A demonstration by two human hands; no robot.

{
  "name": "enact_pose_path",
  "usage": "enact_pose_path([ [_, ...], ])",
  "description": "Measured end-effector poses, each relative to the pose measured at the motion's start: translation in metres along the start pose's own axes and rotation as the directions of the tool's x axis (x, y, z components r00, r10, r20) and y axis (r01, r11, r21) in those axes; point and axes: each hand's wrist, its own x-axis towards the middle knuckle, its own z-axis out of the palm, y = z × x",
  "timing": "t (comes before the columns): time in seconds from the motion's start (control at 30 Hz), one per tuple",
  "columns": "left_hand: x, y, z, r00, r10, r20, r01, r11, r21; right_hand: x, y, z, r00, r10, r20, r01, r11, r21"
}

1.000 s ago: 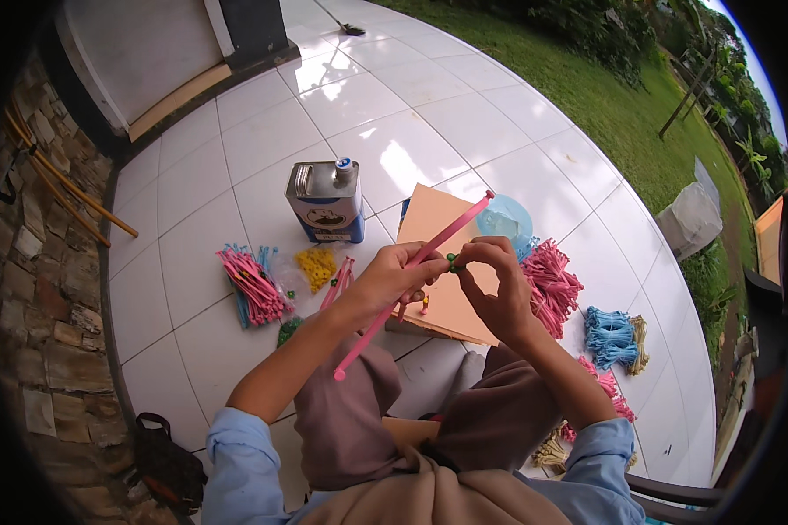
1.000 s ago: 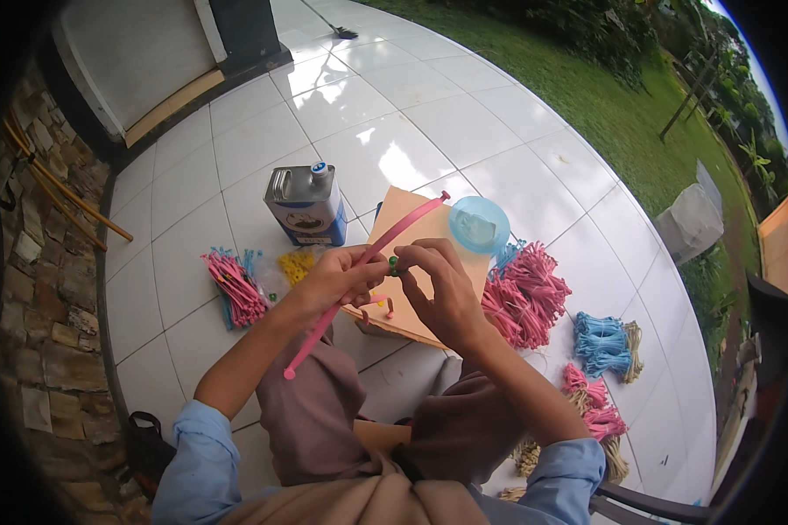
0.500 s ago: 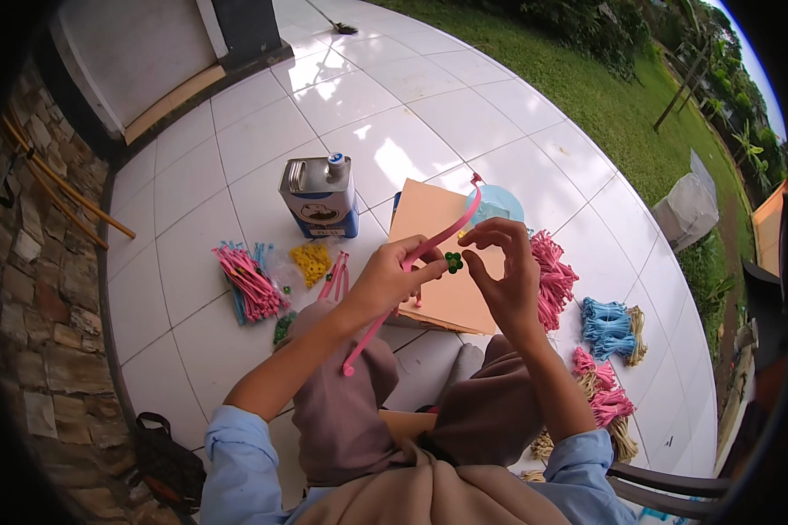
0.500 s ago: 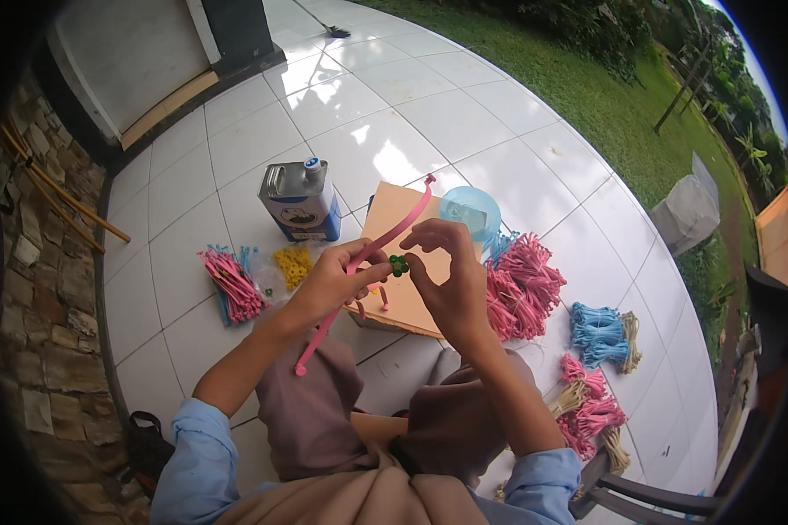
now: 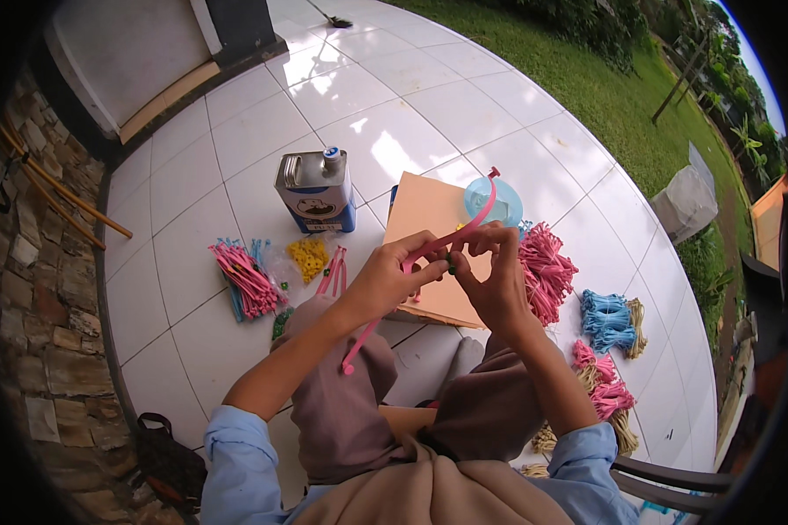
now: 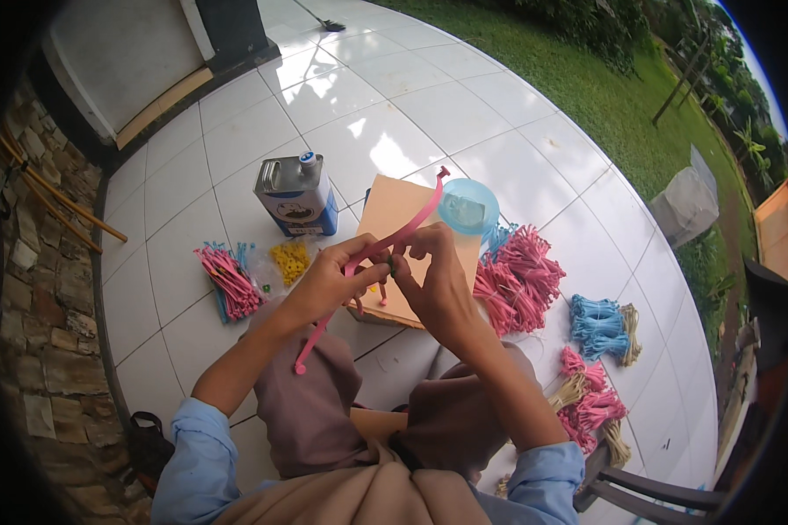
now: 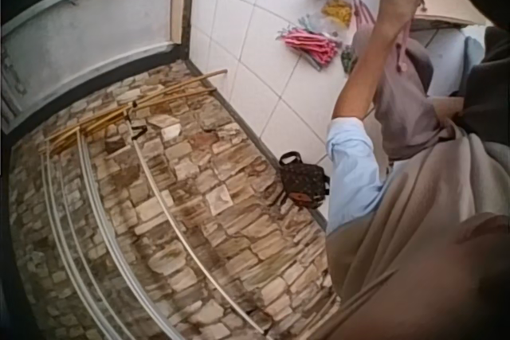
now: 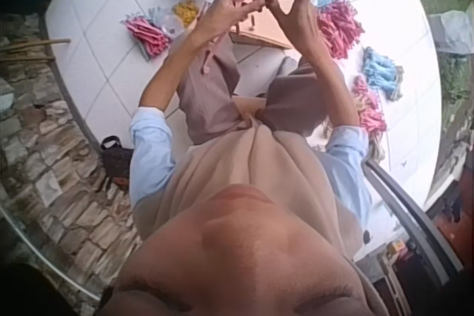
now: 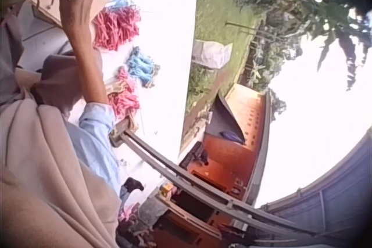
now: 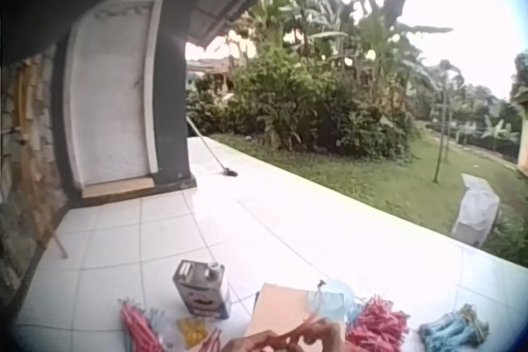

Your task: The person applies adhesive to small plastic flowers and a strap, then presses the flowers onto the strap while it rests on a board.

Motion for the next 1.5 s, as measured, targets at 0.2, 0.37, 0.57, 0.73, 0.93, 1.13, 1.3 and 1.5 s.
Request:
enact_pose_path([
  [0.2,0.000,-0.002,-0.001,1.000,-0.024,-0.003,0.024,0.996,-0.083,0.009,0.002,-0.011,0.986,-0.005,-0.164,0.000,1.000,-0.031],
  [0.37,0.000,-0.006,-0.002,0.999,-0.053,-0.012,0.051,0.994,-0.095,0.007,-0.001,-0.009,0.979,0.175,-0.101,-0.169,0.984,0.063],
  [0.57,0.002,-0.011,-0.002,1.000,-0.014,-0.010,0.013,0.998,-0.058,0.009,0.014,-0.024,0.955,0.281,-0.090,-0.289,0.952,-0.097],
  [0.73,0.002,-0.007,-0.001,0.997,-0.072,0.000,0.072,0.993,-0.092,0.012,0.004,-0.032,0.773,0.620,0.136,-0.623,0.782,-0.028],
  [0.93,0.004,-0.005,0.002,0.997,-0.079,0.009,0.079,0.993,-0.084,0.005,0.012,-0.018,0.869,0.445,0.217,-0.489,0.706,0.513],
  [1.13,0.004,-0.004,0.004,0.999,-0.042,-0.001,0.042,0.999,-0.016,0.008,0.006,-0.022,0.876,0.419,0.240,-0.482,0.736,0.475],
  [1.3,0.005,-0.012,0.002,0.999,-0.002,0.048,0.015,0.958,-0.286,0.013,-0.003,-0.035,0.908,0.406,-0.107,-0.278,0.773,0.571],
  [1.5,0.007,-0.015,0.008,1.000,0.004,0.016,0.001,0.955,-0.297,0.017,-0.013,-0.013,0.897,0.439,-0.053,-0.311,0.713,0.629],
])
